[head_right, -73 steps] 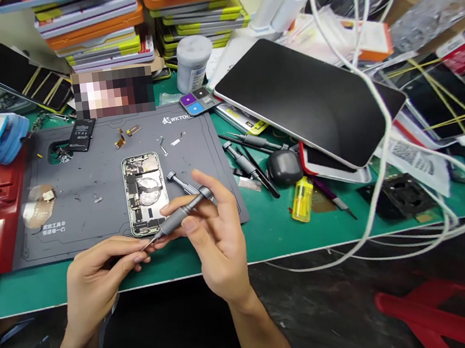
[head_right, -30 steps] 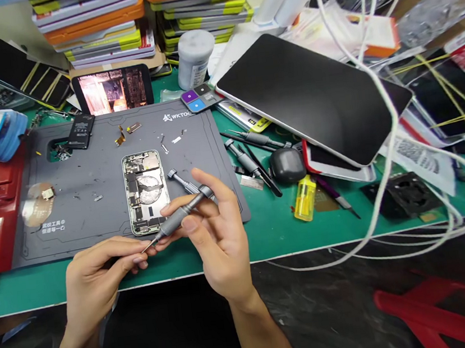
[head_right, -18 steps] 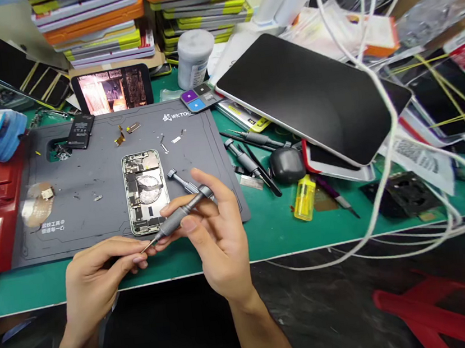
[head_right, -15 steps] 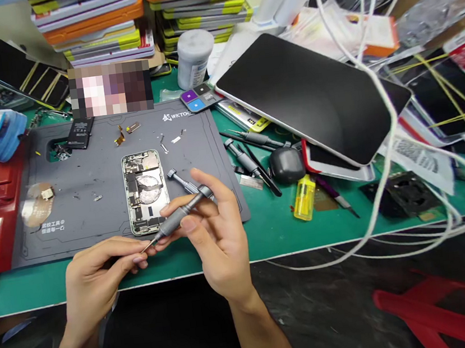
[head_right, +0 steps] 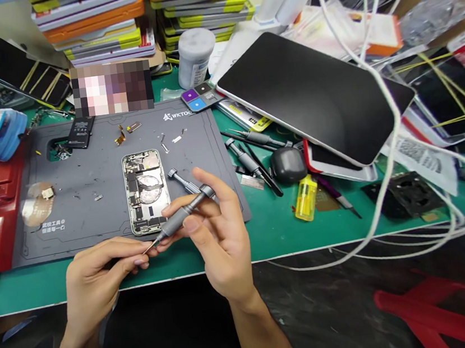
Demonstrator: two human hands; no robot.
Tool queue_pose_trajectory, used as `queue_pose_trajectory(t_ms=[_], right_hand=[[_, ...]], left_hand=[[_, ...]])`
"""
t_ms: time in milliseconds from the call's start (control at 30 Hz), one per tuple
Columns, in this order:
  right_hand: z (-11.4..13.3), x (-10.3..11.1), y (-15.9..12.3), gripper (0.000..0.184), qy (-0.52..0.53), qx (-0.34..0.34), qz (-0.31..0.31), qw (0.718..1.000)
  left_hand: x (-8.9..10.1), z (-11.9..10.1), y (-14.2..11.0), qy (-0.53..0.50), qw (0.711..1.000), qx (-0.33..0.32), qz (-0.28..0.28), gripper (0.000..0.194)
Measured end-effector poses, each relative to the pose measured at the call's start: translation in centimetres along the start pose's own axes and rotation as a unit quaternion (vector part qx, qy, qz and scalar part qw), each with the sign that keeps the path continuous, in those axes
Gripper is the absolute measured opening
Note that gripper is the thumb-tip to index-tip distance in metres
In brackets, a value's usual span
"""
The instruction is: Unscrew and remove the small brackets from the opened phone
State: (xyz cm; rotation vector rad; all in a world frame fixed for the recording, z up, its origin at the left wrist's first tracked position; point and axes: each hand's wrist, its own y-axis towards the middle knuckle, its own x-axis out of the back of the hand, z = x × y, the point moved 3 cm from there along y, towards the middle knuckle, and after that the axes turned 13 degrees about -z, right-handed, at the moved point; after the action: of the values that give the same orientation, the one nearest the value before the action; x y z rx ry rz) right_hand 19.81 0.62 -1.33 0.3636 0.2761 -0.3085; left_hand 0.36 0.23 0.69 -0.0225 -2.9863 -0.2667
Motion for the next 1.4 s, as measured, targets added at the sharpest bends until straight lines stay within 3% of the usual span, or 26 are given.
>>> queue_pose_trajectory(t_ms=[433, 667, 767, 867, 933, 1000, 1100, 1400], right_hand=[[0.2, 0.0, 0.0, 0.049, 0.017, -0.052, -0.018, 0.998], [0.4, 0.2, 0.1, 0.047, 0.037, -0.054, -0.049, 0.997], [0.7, 0.4, 0.2, 0.049, 0.01, 0.02, -0.107, 0.994], [1.5, 0.7, 0.2, 0.059, -0.082, 0.179, -0.166, 0.966], [1.9, 0.6, 0.3, 0.063, -0.166, 0.291, -0.151, 0.93], [1.9, 0.4, 0.5, 0.064, -0.214, 0.358, -0.094, 0.904], [1.3, 0.1, 0.8, 0.062, -0.23, 0.374, -0.04, 0.898], [0.2, 0.5, 0.2, 0.063, -0.262, 0.371, -0.032, 0.89]], left_hand=[[0.0, -0.3, 0.2, 0.023, 0.999, -0.024, 0.009, 0.012], [-0.1, -0.3, -0.1, 0.057, 0.998, -0.016, 0.002, 0.02], [0.0, 0.1, -0.4, 0.037, 0.999, 0.034, -0.016, 0.016], [0.1, 0.5, -0.5, -0.031, 0.995, 0.074, -0.061, 0.03], [0.2, 0.6, -0.6, -0.075, 0.99, 0.089, -0.084, 0.033], [0.1, 0.8, -0.6, -0.103, 0.986, 0.098, -0.088, 0.033], [0.1, 0.9, -0.7, -0.107, 0.986, 0.101, -0.08, 0.033], [0.2, 1.1, -1.0, -0.058, 0.993, 0.091, -0.045, 0.03]])
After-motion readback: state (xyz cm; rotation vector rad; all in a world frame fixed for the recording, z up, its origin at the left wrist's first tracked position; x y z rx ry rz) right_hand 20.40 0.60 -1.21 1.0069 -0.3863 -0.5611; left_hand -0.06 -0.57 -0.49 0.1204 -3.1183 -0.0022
